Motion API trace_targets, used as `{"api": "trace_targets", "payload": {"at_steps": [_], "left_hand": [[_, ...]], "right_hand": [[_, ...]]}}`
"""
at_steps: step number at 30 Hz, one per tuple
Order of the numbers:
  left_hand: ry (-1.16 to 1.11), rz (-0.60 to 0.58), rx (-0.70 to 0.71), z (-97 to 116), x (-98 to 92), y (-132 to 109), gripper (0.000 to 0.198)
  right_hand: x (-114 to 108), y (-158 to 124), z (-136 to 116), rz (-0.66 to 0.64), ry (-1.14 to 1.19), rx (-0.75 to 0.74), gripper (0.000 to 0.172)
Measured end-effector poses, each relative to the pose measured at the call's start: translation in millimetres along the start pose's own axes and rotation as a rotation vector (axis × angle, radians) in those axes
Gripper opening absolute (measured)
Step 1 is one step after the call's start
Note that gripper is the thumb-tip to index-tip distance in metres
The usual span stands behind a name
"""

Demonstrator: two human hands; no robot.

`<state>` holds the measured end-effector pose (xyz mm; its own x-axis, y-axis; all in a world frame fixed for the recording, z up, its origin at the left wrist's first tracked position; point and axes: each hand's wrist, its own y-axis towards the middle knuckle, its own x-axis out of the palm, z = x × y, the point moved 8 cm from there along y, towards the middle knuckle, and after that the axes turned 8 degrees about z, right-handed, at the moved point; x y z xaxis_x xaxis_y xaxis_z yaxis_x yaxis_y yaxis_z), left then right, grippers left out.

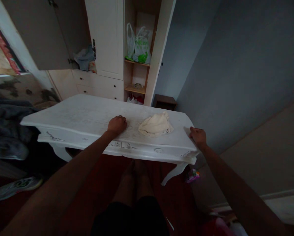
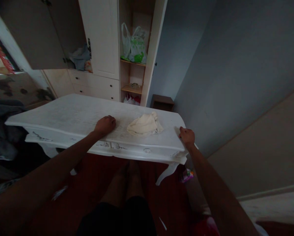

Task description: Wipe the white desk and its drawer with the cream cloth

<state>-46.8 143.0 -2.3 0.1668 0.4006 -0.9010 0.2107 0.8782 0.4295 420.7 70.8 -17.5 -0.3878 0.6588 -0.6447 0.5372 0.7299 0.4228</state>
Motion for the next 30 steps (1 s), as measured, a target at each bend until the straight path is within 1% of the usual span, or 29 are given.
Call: {"api": "trace_targets", "payload": {"at_steps": [7, 18, 30], "left_hand": [[-0.027, 0.04, 0.004, -1.9, 0.7, 2.2, 0.035], [-0.059, 0.034, -0.011, -5.1, -0.8, 1.2, 0.037], [-0.077, 0.025, -0.031, -8.2, 1.2, 3.3, 0.039]], "right_hand": [[0.5, 0.7, -1.4, 0.005, -0.027, 0.002, 0.049], [-0.1, 3.8, 3.6, 0.044, 0.018, -0.002, 0.049], [-2.5, 2.7, 7.2, 0.068, 0.035, 0.062, 0.047]]}}
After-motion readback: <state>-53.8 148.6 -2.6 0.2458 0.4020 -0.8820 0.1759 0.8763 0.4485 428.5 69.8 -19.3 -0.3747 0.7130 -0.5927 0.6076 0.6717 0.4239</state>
